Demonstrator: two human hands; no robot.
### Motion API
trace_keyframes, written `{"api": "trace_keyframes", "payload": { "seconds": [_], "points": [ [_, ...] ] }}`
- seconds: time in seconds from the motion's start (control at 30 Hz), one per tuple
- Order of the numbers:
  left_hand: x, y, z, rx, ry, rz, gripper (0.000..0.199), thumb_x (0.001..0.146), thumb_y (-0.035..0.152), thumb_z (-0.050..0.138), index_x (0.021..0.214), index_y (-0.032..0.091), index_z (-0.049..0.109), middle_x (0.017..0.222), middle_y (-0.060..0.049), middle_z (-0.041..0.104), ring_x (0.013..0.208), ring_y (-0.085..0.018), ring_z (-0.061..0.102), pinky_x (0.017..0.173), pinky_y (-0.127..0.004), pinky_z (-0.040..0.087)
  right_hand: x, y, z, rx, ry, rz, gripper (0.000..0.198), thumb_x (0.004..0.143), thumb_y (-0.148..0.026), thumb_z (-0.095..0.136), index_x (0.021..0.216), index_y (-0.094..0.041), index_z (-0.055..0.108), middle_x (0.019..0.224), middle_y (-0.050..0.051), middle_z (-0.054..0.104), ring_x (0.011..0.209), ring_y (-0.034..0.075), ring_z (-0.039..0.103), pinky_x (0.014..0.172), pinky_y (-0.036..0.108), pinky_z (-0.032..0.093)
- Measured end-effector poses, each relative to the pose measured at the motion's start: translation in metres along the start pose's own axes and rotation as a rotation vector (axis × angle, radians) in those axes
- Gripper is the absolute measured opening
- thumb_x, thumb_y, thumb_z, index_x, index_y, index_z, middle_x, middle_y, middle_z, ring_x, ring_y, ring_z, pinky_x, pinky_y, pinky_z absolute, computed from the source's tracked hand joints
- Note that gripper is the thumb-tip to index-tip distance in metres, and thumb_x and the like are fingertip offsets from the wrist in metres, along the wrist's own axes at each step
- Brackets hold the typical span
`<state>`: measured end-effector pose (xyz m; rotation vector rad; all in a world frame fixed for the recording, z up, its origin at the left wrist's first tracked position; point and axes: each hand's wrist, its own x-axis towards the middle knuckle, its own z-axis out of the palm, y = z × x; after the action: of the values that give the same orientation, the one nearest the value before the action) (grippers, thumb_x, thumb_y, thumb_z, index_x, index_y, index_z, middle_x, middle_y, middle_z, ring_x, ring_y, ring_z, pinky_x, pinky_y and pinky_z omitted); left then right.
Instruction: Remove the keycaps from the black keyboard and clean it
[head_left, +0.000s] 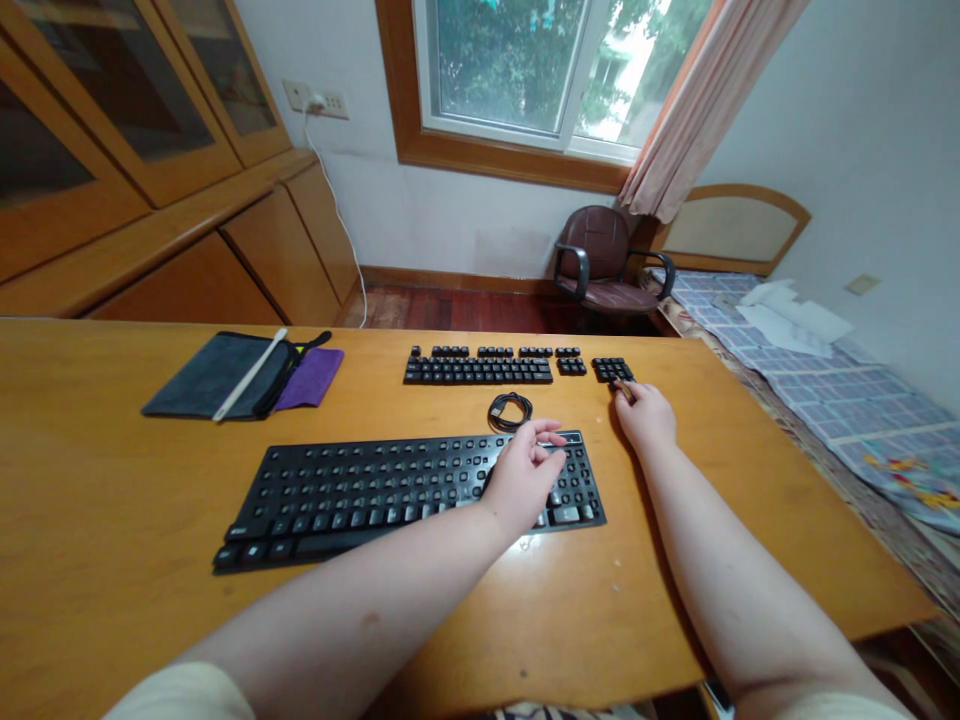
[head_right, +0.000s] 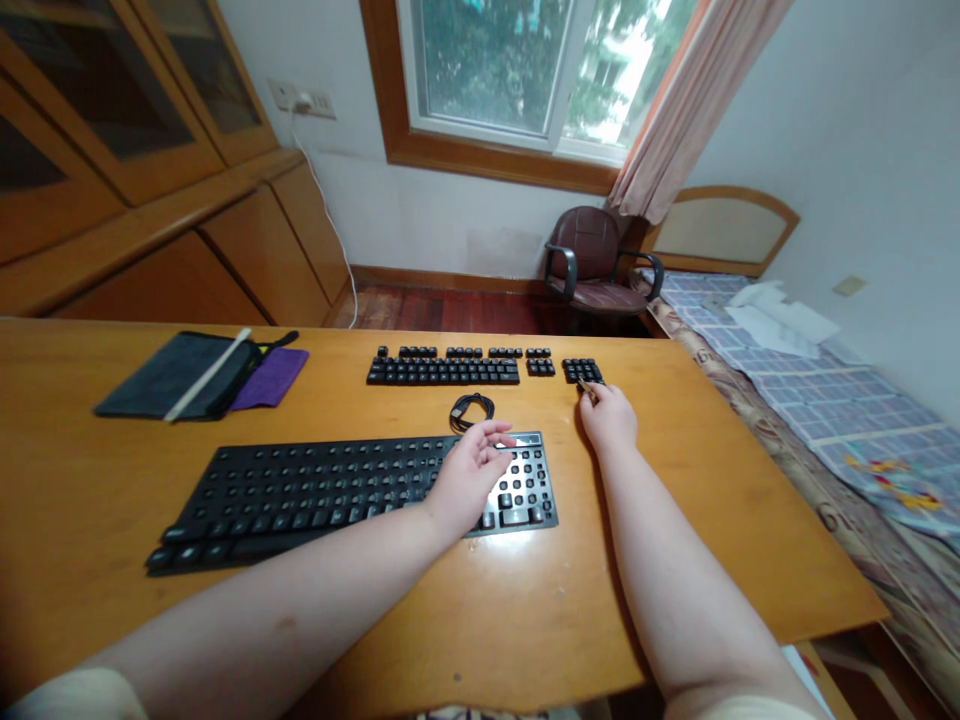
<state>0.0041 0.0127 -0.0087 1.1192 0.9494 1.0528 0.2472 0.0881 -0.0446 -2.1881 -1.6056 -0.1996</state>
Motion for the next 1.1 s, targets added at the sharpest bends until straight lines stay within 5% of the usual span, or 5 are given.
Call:
{"api": "trace_keyframes", "payload": {
  "seconds": [1.1],
  "points": [
    [-0.0002,-0.0004,-0.0004,-0.001,0.009,0.005,0.032,0.074,0.008,0.055,0.105,0.016,0.053,0.094,-0.004,0.061,0.059,-0.005,0.049,0.063,-0.021,0.042,0.0002,0.0016,-0.0014,0.047,-0.043,0.029,0.035,0.08,-0.029,0.046,0.107,-0.021,0.068,0.104,0.009,0.068,0.094,0.024,0.06,0.079,0.033,0.046]
  ]
}}
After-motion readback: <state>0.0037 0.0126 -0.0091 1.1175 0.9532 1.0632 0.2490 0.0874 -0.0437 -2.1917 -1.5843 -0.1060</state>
